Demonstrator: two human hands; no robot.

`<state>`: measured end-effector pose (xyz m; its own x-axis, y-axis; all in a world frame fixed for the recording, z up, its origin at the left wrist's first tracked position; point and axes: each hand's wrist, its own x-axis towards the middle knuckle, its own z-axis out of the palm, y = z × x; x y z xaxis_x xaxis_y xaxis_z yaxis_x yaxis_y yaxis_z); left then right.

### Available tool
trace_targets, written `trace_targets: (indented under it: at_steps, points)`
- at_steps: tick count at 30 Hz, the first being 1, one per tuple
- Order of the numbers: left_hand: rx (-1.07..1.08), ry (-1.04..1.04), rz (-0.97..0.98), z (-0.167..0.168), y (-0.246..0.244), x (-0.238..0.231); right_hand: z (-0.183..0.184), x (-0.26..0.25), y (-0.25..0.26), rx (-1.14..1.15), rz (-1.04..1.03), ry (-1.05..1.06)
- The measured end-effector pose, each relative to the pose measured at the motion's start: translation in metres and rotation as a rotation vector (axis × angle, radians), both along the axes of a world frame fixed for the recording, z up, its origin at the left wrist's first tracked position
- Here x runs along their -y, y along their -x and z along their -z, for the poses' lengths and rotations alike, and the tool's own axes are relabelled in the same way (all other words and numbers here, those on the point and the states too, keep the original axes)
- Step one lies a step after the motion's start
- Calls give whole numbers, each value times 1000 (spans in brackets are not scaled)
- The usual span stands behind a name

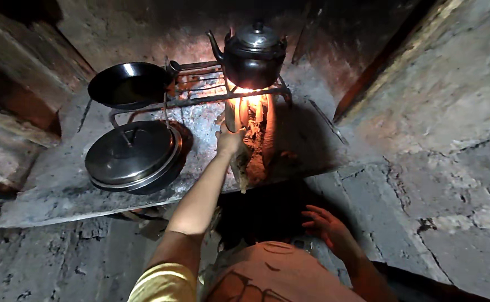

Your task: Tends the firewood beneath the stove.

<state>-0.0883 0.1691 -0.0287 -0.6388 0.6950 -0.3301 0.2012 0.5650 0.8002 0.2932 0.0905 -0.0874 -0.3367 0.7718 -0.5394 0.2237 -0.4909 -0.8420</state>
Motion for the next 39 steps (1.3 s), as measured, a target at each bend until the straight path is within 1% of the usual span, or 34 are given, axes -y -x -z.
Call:
trace_targets:
  at_steps: [4,8,13,20,26,34,39]
  points:
    - [-44,25,19,-3,-2,-9,8,6,-9,21,69,47]
    - [-97,48,34,-5,-5,-9,16,16,-13,34,93,83]
    - [-138,80,53,-3,-9,-2,26,22,-14,47,97,125]
    - [-160,101,101,-6,-19,13,31,14,-7,44,42,107]
    - [-151,45,28,-8,-14,16,29,10,-1,55,39,136]
    - [-152,78,-44,-2,-20,-12,39,15,-4,65,52,180]
    - [-187,84,-89,0,-24,-21,46,21,-14,71,60,182]
